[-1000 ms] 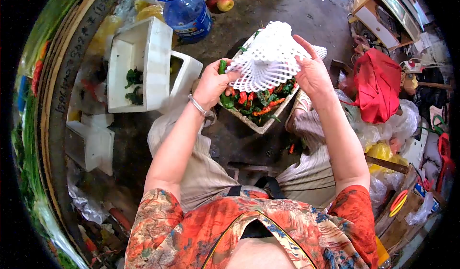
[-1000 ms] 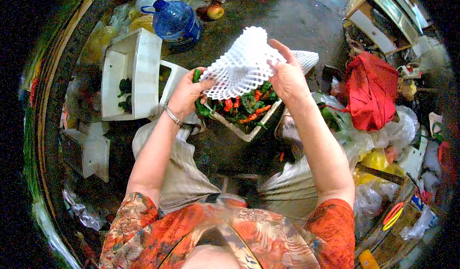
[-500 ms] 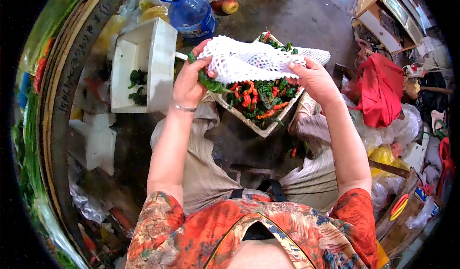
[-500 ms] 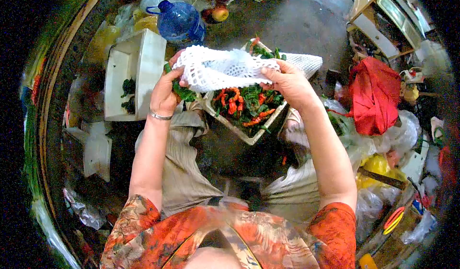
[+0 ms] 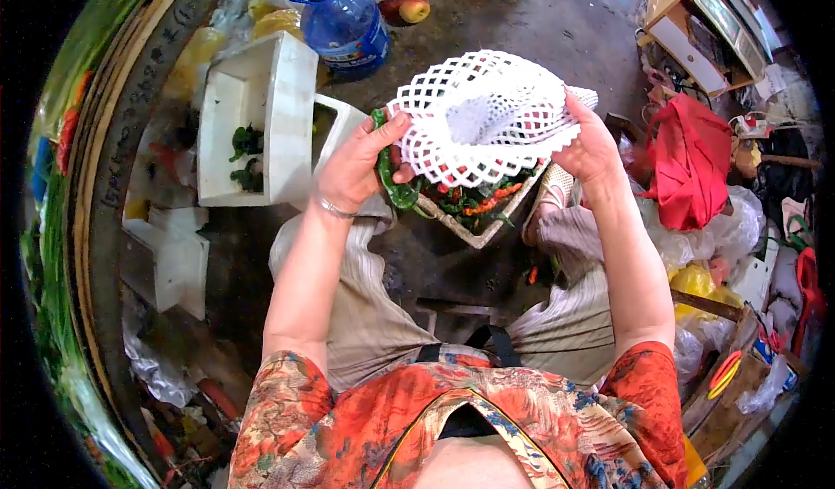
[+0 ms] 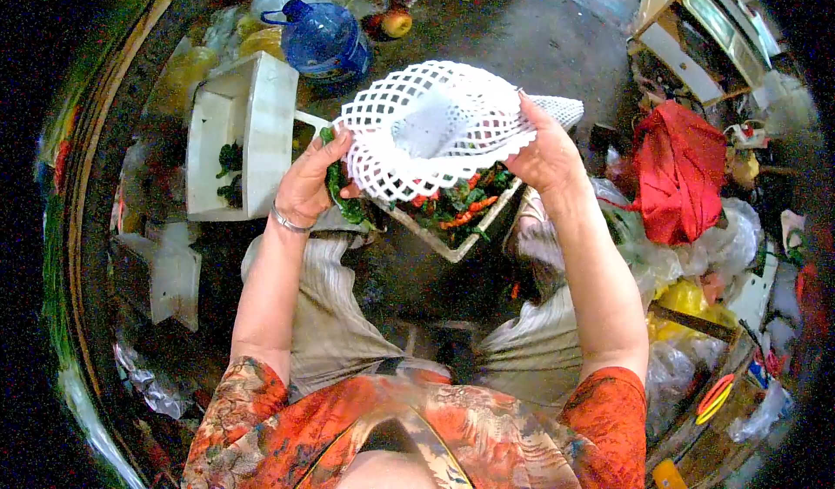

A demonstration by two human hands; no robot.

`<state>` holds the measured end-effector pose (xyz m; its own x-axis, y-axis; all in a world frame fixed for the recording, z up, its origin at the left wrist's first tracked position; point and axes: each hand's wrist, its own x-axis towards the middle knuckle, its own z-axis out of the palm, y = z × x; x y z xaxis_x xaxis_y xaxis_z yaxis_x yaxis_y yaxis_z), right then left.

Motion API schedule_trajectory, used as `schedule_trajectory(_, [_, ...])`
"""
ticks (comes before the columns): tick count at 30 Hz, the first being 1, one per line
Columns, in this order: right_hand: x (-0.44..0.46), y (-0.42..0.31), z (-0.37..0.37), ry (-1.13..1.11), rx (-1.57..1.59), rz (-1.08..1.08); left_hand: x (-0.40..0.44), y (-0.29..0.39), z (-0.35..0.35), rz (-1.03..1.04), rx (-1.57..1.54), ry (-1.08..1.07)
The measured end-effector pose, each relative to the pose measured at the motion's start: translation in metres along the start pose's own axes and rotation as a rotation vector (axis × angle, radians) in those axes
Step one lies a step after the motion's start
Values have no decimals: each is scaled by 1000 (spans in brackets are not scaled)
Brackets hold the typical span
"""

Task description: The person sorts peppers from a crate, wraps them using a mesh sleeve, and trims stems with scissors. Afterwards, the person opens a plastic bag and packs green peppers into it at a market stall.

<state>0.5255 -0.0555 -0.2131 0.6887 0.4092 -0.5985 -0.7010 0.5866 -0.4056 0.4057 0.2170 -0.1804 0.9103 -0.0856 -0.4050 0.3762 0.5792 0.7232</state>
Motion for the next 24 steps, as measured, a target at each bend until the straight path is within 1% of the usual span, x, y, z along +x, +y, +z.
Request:
schedule_trajectory(1, [8, 1, -11, -119, 52, 29, 4, -2, -7, 19, -54, -115])
schedule_trajectory(2, [16, 3, -20, -118, 52, 30, 4, -1, -3, 18, -54, -114])
schedule_trajectory(4, [26, 6, -33, -453, 153, 102, 4, 1, 5, 103, -46, -8])
schedule_trajectory(5, [2, 11, -5, -197, 87, 0, 7, 2, -5, 54, -180, -87])
schedule_trajectory(6, [6, 12, -8, -196, 88, 0, 9, -3, -13, 53, -180, -87])
schedule_trajectory(8, [19, 17, -18, -174, 97, -9, 9, -1, -3, 196, -231, -109])
schedule_trajectory(9, [22, 18, -24, -233, 100, 21, 7, 1, 2, 180, -237, -59])
schedule_trajectory(10, [18, 18, -21, -232, 102, 19, 10, -3, -11, 178, -235, -60])
schedule_trajectory(12, [7, 20, -12, -207, -58, -20, 20, -14, -49, 177, -359, -230])
schedule_trajectory(13, [8, 19, -13, -207, -55, -24, 18, -12, -44, 174, -357, -233])
schedule_trajectory(15, [11, 16, -15, -178, -31, -4, 10, -8, -25, 215, -436, -108])
schedule_trajectory(16, [11, 16, -14, -174, -26, -9, 9, -8, -19, 208, -434, -112])
schedule_trajectory(18, [11, 20, -9, -116, 91, -27, 6, -10, -12, 195, -472, 13])
schedule_trajectory(19, [8, 20, -10, -324, 125, -6, 6, -13, -13, 190, -426, -45])
schedule_trajectory(20, [12, 22, -16, -321, 126, -3, 9, -23, -19, 201, -341, -31])
schedule_trajectory(22, [24, 24, -25, -507, 296, 47, 13, -33, -18, 148, -280, -43])
schedule_trajectory(23, [26, 23, -26, -461, 284, 56, 16, -35, -13, 110, -278, 38])
schedule_trajectory(24, [25, 22, -28, -457, 282, 51, 17, -33, -11, 107, -280, 33])
